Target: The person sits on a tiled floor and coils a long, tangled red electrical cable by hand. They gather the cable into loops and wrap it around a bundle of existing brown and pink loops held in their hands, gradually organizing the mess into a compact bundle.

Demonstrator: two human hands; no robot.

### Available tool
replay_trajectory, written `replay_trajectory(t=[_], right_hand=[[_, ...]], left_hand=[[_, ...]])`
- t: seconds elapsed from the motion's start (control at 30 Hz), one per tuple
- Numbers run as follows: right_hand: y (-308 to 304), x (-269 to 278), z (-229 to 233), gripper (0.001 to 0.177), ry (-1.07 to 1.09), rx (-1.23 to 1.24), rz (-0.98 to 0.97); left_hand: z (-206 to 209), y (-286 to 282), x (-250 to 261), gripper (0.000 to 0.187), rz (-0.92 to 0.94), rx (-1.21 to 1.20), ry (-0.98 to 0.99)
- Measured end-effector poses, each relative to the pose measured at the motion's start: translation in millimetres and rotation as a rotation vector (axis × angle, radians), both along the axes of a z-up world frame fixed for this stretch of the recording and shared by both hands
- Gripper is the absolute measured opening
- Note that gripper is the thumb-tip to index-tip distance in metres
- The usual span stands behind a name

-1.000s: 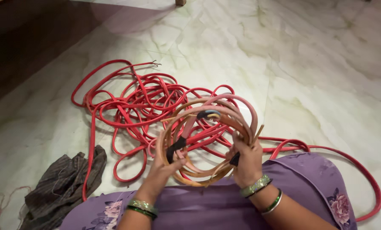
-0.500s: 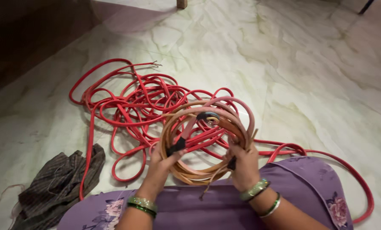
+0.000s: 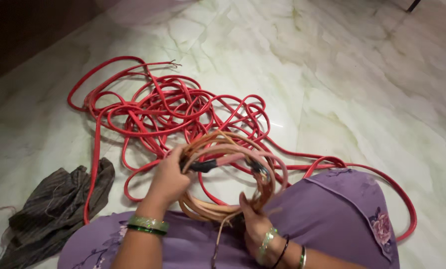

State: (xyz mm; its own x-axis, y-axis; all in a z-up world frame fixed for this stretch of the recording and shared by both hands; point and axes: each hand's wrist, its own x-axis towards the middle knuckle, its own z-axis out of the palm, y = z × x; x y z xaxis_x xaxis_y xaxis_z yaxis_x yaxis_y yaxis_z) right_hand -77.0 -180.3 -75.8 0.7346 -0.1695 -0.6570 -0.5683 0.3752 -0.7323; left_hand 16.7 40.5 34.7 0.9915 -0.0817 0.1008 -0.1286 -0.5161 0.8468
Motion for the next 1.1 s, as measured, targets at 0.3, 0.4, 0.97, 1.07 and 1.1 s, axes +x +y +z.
replay_trajectory(t=[0.3, 0.4, 0.97, 1.07, 1.1], right_hand=[[22.6, -24.8, 12.4, 0.037, 0.106, 0.338, -0.175], [15.0, -12.6, 9.1, 0.031, 0.124, 0.424, -0.2], [-9.3, -64.7, 34.1, 0.044, 0.215, 0.484, 0.263], [-44.9, -76.9, 43.1, 0.049, 0.242, 0.518, 0.324], [-59.8, -80.3, 50.7, 0.051, 0.219, 0.486, 0.31]], left_hand=[[-9.7, 5.2, 8.6, 0.057, -0.109, 0.053, 0.1], [-6.0, 3.9, 10.3, 0.051, -0.093, 0.069, 0.027], [18.9, -3.0, 4.8, 0.051, -0.226, 0.217, 0.265], [15.0, -4.5, 4.6, 0.048, -0.249, 0.245, 0.253], [13.4, -5.3, 4.9, 0.047, -0.254, 0.25, 0.241]])
